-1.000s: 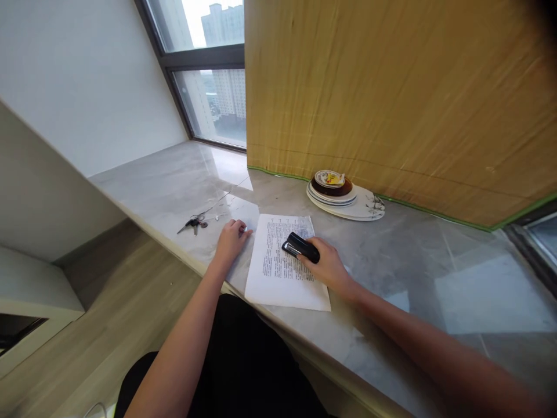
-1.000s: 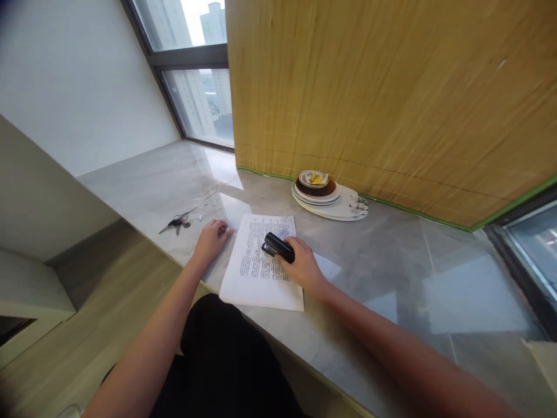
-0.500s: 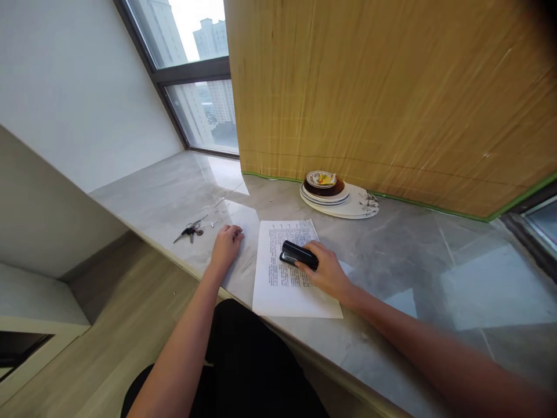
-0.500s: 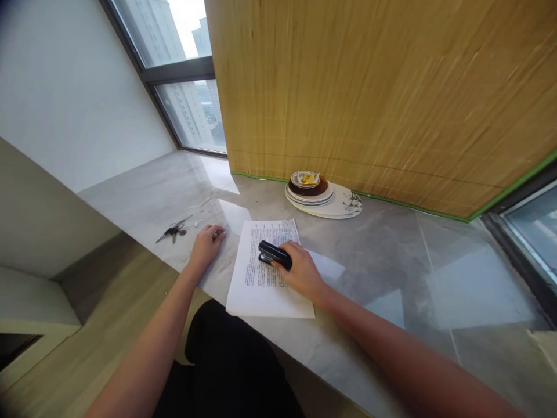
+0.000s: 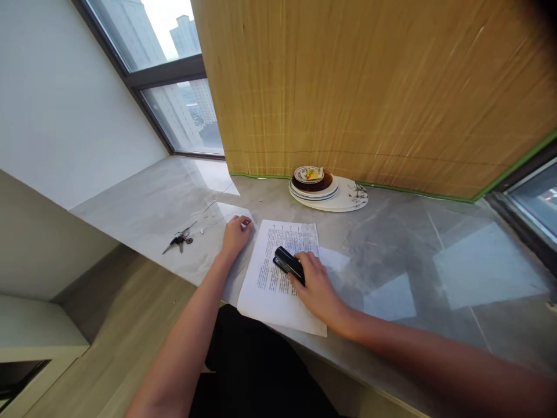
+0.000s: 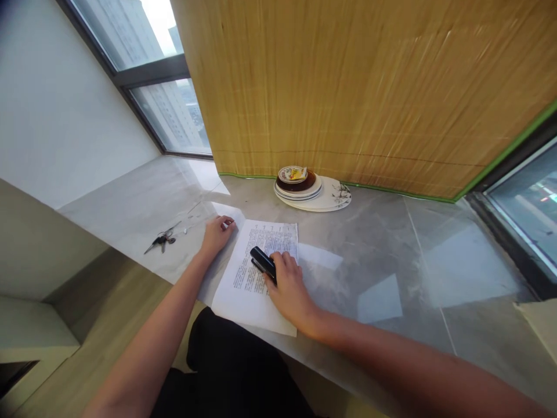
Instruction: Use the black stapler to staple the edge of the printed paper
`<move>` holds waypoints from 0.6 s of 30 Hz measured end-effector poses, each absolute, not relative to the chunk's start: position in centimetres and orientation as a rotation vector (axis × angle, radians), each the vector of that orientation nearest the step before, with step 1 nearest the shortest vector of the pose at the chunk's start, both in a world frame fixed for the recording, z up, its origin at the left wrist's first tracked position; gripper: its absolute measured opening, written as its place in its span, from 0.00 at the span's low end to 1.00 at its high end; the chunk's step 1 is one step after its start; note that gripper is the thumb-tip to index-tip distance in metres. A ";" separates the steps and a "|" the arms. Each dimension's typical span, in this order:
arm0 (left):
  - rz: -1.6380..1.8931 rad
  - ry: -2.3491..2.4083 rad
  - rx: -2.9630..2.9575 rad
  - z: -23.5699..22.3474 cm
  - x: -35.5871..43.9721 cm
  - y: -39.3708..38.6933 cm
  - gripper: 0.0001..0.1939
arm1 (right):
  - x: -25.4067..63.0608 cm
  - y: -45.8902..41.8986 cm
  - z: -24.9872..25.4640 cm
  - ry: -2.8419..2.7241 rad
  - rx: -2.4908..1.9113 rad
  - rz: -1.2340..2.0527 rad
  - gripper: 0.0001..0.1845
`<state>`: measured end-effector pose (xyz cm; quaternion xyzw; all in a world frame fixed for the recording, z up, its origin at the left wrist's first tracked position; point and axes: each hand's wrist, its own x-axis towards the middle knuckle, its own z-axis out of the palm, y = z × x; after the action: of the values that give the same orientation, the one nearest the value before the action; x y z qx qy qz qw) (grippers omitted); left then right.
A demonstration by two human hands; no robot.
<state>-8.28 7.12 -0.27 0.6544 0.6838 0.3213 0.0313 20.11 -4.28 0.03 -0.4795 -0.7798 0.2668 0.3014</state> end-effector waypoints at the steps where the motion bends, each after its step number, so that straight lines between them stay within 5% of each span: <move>1: 1.005 2.063 2.051 -0.2 -8.2 7.4 0.08 | 20.1 -4.3 0.0 -2.071 -1.272 0.703 0.12; 11: 0.906 2.068 2.113 -0.4 -7.2 11.5 0.08 | 20.6 -2.9 1.1 -2.232 -1.235 0.550 0.08; 18: 1.070 1.850 2.221 0.4 -5.2 6.5 0.10 | 22.0 1.2 2.5 -1.994 -1.094 0.533 0.06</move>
<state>-5.20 6.51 0.35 0.7204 0.5998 0.3469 0.0297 21.98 1.21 2.50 -0.4310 -0.7852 0.2099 0.3920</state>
